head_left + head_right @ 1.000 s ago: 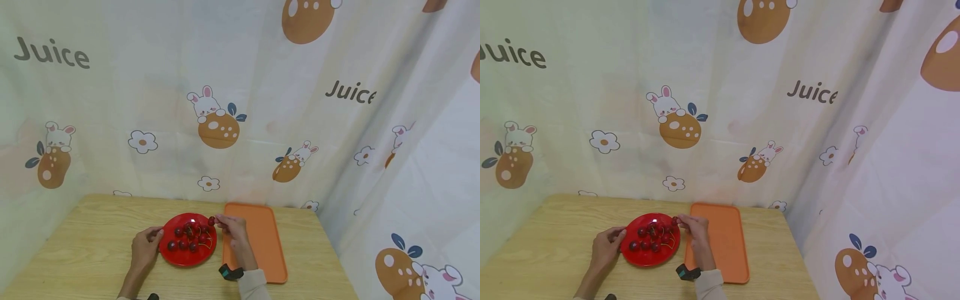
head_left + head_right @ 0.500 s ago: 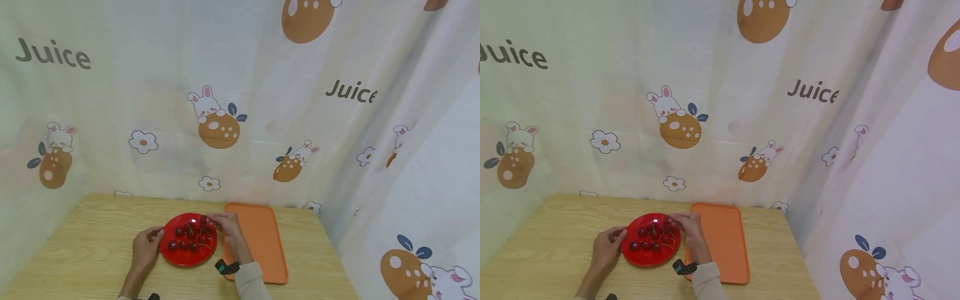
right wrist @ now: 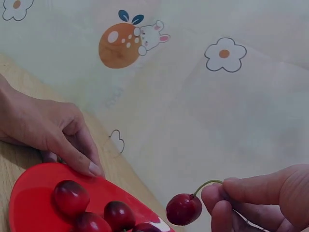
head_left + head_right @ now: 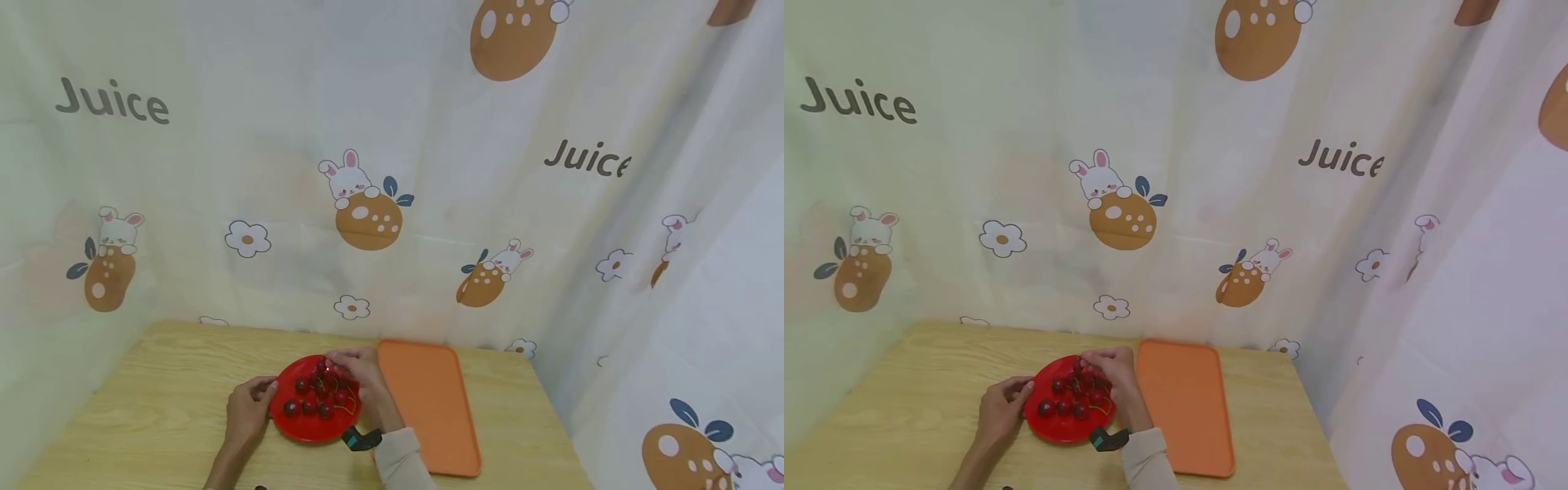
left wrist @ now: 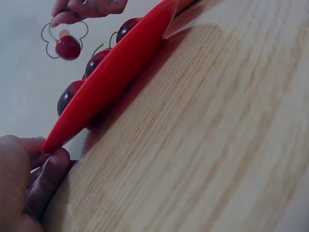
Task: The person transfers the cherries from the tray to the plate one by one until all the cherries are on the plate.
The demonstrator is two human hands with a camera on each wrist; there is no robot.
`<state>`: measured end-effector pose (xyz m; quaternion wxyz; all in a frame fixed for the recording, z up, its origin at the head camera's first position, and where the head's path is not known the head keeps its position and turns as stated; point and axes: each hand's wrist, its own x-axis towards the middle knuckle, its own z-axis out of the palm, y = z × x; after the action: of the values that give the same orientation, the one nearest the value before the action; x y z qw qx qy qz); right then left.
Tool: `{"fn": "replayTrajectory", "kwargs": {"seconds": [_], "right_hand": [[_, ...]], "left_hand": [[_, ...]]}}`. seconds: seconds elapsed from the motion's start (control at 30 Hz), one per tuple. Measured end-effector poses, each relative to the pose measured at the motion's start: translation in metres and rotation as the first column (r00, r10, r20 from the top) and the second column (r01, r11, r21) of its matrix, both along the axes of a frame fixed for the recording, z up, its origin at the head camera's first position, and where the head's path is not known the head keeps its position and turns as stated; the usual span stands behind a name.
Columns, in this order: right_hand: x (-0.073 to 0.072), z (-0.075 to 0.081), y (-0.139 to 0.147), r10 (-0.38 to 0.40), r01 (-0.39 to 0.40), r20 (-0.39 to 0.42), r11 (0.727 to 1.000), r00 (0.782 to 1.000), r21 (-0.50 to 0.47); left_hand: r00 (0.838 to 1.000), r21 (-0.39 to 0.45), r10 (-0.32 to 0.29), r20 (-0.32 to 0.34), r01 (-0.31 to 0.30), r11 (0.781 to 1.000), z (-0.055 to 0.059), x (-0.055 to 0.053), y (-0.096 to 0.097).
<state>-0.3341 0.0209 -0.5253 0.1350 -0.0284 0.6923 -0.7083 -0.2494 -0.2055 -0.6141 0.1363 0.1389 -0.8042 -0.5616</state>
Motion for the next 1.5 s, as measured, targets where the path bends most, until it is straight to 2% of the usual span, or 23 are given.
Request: {"fn": "replayTrajectory", "kwargs": {"seconds": [0.27,0.47,0.63,0.8,0.9,1.03,1.13,1.4,1.5], "right_hand": [[0.0,-0.001,-0.013,0.029,-0.026,-0.031,0.996,0.999,0.09],[-0.002,-0.003,-0.021,0.0,0.009,-0.066,0.99,0.998,0.144],[-0.003,-0.01,-0.026,-0.038,0.056,-0.082,0.973,0.996,0.226],[0.001,-0.015,-0.029,-0.024,0.073,-0.156,0.944,0.987,0.32],[0.003,-0.015,-0.03,0.016,0.074,-0.224,0.918,0.975,0.389],[0.007,-0.014,-0.033,0.101,0.067,-0.304,0.866,0.947,0.496],[0.007,-0.015,-0.034,0.155,0.069,-0.336,0.819,0.929,0.57],[0.009,-0.011,-0.04,0.225,0.12,-0.401,0.729,0.888,0.674],[0.01,-0.009,-0.041,0.237,0.125,-0.398,0.705,0.886,0.698]], "left_hand": [[1.0,0.005,0.011,-0.006,-0.011,1.0,-0.003,-0.003,0.009],[1.0,0.037,0.007,0.001,-0.007,0.999,-0.006,-0.006,0.015],[1.0,0.044,-0.003,0.015,0.003,0.999,-0.011,-0.008,0.018],[1.0,0.024,0.0,0.02,-0.001,1.0,-0.014,-0.007,0.018],[1.0,0.023,0.002,0.02,-0.003,1.0,-0.013,-0.007,0.016],[1.0,-0.003,0.001,0.006,-0.001,1.0,-0.01,-0.006,0.012],[1.0,-0.024,-0.001,0.004,0.001,1.0,-0.009,-0.006,0.009],[1.0,-0.029,0.001,-0.013,-0.001,1.0,-0.005,-0.003,0.002],[1.0,-0.024,0.007,-0.021,-0.008,1.0,-0.003,-0.002,-0.001]]}}
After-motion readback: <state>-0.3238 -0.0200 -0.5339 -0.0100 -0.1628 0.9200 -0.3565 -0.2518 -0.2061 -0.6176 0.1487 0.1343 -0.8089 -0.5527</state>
